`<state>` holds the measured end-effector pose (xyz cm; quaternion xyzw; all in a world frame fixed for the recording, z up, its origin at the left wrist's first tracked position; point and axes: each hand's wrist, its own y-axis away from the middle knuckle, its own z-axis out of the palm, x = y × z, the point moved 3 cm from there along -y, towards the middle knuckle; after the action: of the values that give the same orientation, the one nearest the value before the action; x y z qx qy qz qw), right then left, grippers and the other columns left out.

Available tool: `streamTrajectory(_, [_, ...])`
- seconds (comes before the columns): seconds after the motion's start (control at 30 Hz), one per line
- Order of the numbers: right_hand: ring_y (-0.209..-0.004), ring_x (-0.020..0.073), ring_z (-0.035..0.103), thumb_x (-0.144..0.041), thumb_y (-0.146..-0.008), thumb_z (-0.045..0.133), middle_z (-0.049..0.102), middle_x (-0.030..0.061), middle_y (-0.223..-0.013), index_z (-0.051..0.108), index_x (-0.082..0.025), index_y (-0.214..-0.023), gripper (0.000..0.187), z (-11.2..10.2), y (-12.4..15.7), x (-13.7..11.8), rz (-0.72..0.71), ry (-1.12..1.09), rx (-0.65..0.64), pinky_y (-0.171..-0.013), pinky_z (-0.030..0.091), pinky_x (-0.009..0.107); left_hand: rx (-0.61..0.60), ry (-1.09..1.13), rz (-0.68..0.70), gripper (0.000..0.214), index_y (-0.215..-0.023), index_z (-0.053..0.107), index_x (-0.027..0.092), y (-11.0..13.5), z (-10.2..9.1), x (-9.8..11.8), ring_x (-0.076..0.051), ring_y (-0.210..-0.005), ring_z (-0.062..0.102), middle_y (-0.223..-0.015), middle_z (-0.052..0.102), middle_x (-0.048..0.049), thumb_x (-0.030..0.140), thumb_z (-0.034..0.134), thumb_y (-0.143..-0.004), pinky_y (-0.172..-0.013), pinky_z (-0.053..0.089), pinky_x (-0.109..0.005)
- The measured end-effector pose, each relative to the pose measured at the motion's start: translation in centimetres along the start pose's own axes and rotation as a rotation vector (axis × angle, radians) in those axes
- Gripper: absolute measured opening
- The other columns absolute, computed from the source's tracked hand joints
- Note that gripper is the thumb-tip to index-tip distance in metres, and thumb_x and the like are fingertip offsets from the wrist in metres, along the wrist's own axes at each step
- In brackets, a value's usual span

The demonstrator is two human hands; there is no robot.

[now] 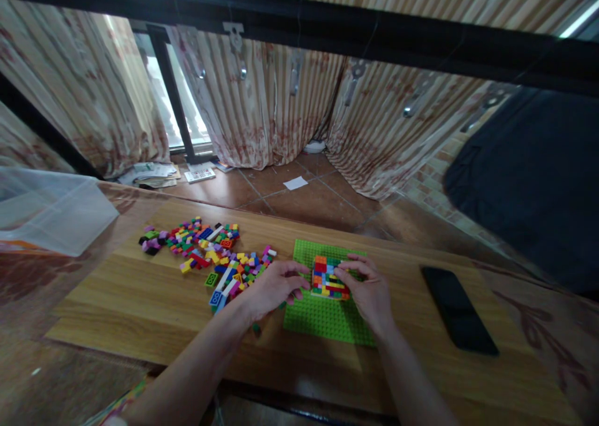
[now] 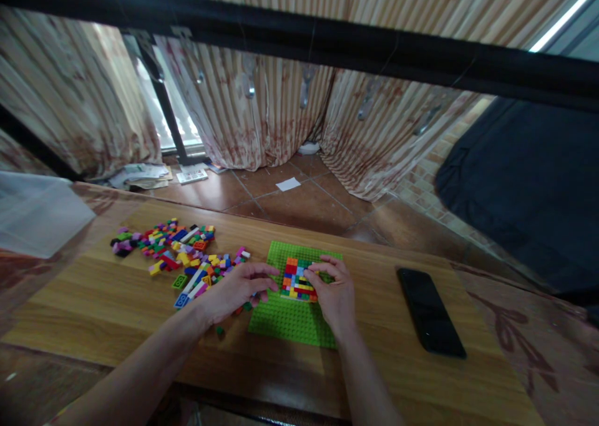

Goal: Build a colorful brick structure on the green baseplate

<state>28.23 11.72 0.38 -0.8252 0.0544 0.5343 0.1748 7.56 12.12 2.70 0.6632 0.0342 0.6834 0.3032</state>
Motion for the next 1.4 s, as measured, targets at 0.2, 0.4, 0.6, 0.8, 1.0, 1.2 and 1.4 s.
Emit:
streamTrajectory(0.2, [-0.103,0.0238,0.058,-0.042,-0.072,0.070,0.063,0.0057,-0.107,0.074,-0.026,-0.075,0.017,-0.3,0.4,-0.6,-0.035,0.073,0.018,-0.094,0.043,0.044,-0.013,-0.026,0.004,0.028,-0.101,0.061,0.012,-0.1,0.2,-0.1,-0.006,-0.052,0.054,-0.076,0.067,-0.0017,0.017,0.055,-0.074,-0.048,0.040,-0.019])
streamTrajectory(0.4, [-0.104,0.0229,0.058,-0.037,-0.077,0.065,0.063,0.0063,-0.109,0.074,-0.025,-0.078,0.016,-0.4,0.6,-1.0,-0.083,0.115,-0.009,-0.095,0.042,0.043,-0.036,-0.031,0.017,0.030,-0.100,0.061,0.012,-0.3,0.4,-0.5,-0.007,-0.052,0.053,-0.074,0.066,-0.0015,0.019,0.057,-0.071,-0.049,0.040,-0.019])
streamTrajectory(0.6, [-0.101,0.0227,0.059,-0.035,-0.076,0.064,0.064,0.0065,-0.106,0.072,-0.023,-0.074,0.015,-0.2,0.6,-1.4,-0.107,0.131,0.018,-0.095,0.042,0.042,-0.034,-0.027,0.016,0.029,-0.096,0.063,0.013,-0.3,0.5,-0.7,-0.007,-0.052,0.053,-0.073,0.066,-0.0015,0.022,0.058,-0.069,-0.048,0.039,-0.019])
streamTrajectory(0.8, [-0.100,0.0234,0.059,-0.035,-0.077,0.063,0.065,0.0067,-0.105,0.072,-0.023,-0.074,0.016,-0.1,0.5,-1.8,-0.110,0.145,0.011,-0.093,0.042,0.044,-0.042,-0.027,0.018,0.033,-0.099,0.064,0.012,-0.2,0.8,-0.7,-0.008,-0.051,0.052,-0.071,0.065,-0.0018,0.024,0.058,-0.069,-0.048,0.039,-0.020])
streamTrajectory(1.0, [-0.098,0.0226,0.059,-0.035,-0.079,0.062,0.064,0.0062,-0.101,0.072,-0.024,-0.075,0.016,-0.1,0.6,-2.1,-0.155,0.160,0.006,-0.091,0.043,0.044,-0.042,-0.039,0.032,0.034,-0.100,0.066,0.012,-0.3,0.8,-0.8,-0.008,-0.052,0.052,-0.069,0.064,-0.0014,0.024,0.059,-0.070,-0.048,0.039,-0.021])
streamTrajectory(1.2, [-0.094,0.0213,0.058,-0.033,-0.081,0.061,0.064,0.0051,-0.097,0.071,-0.024,-0.075,0.015,0.2,0.8,-2.5,-0.216,0.204,0.014,-0.090,0.043,0.042,-0.045,-0.049,0.040,0.031,-0.098,0.066,0.012,-0.3,0.7,-0.8,-0.008,-0.051,0.052,-0.069,0.064,-0.0013,0.024,0.059,-0.070,-0.048,0.039,-0.020])
streamTrajectory(1.4, [-0.096,0.0219,0.057,-0.036,-0.082,0.060,0.063,0.0057,-0.099,0.072,-0.024,-0.077,0.017,0.3,1.0,-2.2,-0.232,0.237,0.018,-0.091,0.043,0.043,-0.041,-0.052,0.040,0.024,-0.092,0.066,0.012,0.0,0.7,-0.4,-0.008,-0.051,0.053,-0.072,0.065,-0.0016,0.026,0.060,-0.074,-0.049,0.040,-0.020])
